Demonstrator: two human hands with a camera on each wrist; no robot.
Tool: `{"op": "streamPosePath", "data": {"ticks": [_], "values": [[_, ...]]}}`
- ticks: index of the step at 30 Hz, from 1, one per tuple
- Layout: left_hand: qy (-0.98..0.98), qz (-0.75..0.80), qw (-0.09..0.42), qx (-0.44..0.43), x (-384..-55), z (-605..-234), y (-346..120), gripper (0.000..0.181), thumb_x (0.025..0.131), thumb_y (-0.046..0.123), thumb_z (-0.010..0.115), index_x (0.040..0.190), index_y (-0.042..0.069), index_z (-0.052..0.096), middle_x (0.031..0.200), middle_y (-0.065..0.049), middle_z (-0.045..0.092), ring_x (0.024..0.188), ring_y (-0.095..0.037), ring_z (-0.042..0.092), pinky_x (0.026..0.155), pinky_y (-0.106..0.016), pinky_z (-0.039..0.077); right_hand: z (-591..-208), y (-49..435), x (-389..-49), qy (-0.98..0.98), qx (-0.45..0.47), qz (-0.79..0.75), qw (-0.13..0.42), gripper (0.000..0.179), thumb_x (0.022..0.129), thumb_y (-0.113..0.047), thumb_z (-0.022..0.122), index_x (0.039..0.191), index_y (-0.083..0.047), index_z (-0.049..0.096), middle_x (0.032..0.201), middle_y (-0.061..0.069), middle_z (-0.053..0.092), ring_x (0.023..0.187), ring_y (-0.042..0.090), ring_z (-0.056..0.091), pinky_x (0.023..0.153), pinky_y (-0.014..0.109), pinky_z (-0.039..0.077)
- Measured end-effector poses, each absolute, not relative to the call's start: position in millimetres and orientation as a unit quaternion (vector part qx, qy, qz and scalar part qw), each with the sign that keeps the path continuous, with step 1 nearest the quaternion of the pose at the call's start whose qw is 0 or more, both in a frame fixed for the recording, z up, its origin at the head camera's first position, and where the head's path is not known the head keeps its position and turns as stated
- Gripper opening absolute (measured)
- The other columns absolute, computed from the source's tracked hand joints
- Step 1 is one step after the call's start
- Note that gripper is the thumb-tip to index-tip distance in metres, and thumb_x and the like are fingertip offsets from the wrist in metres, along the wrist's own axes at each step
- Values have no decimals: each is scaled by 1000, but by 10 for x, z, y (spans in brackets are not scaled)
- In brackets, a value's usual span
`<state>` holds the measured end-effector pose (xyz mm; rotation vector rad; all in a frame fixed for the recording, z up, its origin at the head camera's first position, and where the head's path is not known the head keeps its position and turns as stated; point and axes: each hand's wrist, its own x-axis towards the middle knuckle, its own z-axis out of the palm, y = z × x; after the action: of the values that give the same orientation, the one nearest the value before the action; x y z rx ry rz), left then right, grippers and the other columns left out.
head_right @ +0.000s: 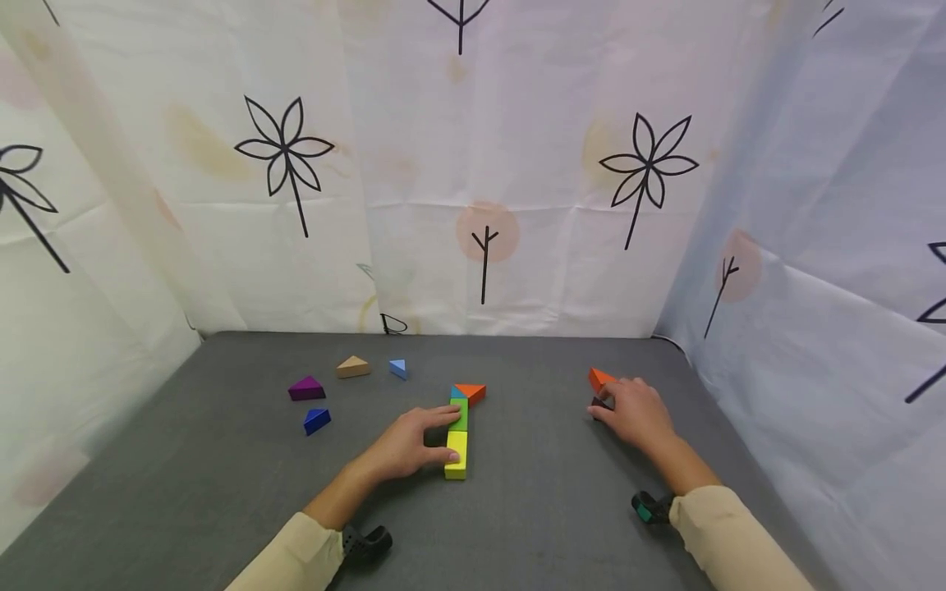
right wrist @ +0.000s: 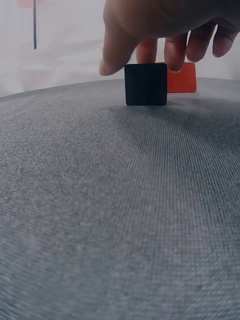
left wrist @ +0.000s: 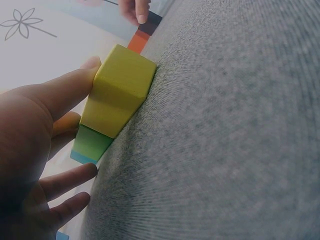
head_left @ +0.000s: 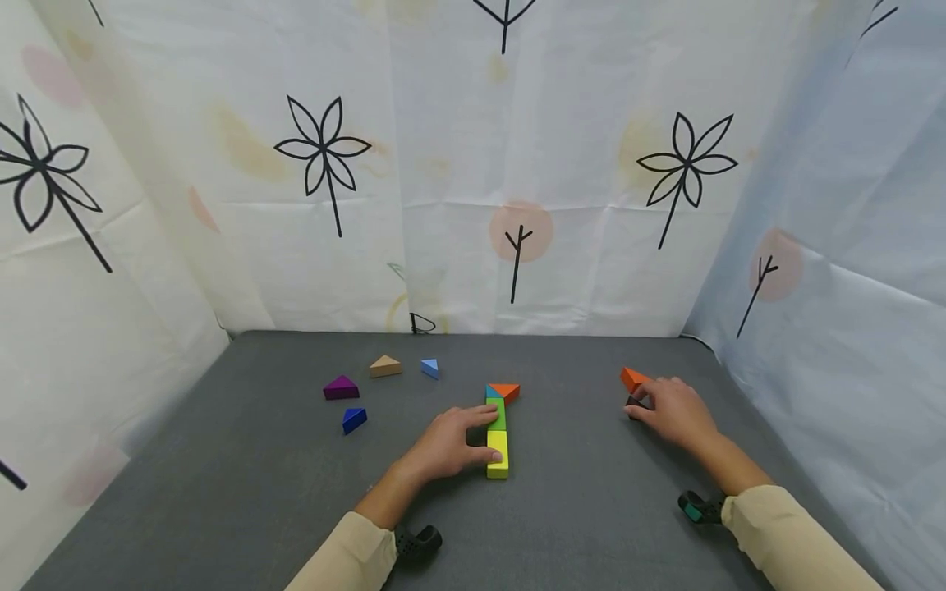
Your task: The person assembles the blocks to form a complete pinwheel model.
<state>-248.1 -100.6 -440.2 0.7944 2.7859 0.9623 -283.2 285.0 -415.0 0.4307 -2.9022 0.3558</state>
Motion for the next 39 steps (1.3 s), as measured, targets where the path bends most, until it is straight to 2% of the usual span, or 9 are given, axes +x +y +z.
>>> {"op": "streamPosePath", "data": {"ticks": [3, 11, 18, 24, 39], "values": [[913, 314, 48, 257, -2479, -4406, -1008, 68, 83, 48, 73, 142, 20, 53, 147, 9, 45, 135, -27, 39, 108, -54, 26, -4164, 2855, -2825, -977, 149, 128, 85, 22, 85, -27, 75, 96, -7, 73, 71, -5, 54, 68, 17, 44, 61, 35, 34], [911, 318, 50, 259, -2477, -4429, -1007, 68, 84, 48, 73, 142, 19, 53, 147, 8, 45, 136, -29, 38, 109, -57, 23, -4142, 2821, -2850, -974, 159, 141, 81, 23, 86, -24, 74, 99, -5, 74, 73, -5, 56, 68, 17, 43, 60, 34, 34], [910, 319, 51, 260, -2466, -4435, -1008, 67, 84, 45, 74, 143, 20, 53, 147, 8, 45, 137, -30, 37, 109, -58, 22, -4015, 2706, -2915, -971, 169, 138, 94, 18, 86, -24, 74, 93, -8, 72, 78, -2, 60, 75, 21, 50, 65, 40, 41], [910, 318, 52, 261, -2474, -4440, -1015, 67, 84, 46, 73, 143, 20, 52, 148, 8, 45, 137, -29, 37, 109, -58, 22, -3938, 2586, -2958, -965, 188, 144, 110, 21, 88, -23, 73, 101, -6, 73, 84, 0, 61, 82, 23, 52, 70, 43, 44], [913, 312, 47, 258, -2499, -4437, -1012, 68, 84, 49, 72, 143, 22, 52, 147, 9, 45, 136, -28, 38, 108, -55, 25, -3827, 2213, -3185, -951, 237, 139, 144, 19, 89, -17, 72, 106, -7, 73, 95, 7, 62, 90, 29, 55, 77, 48, 45]]}}
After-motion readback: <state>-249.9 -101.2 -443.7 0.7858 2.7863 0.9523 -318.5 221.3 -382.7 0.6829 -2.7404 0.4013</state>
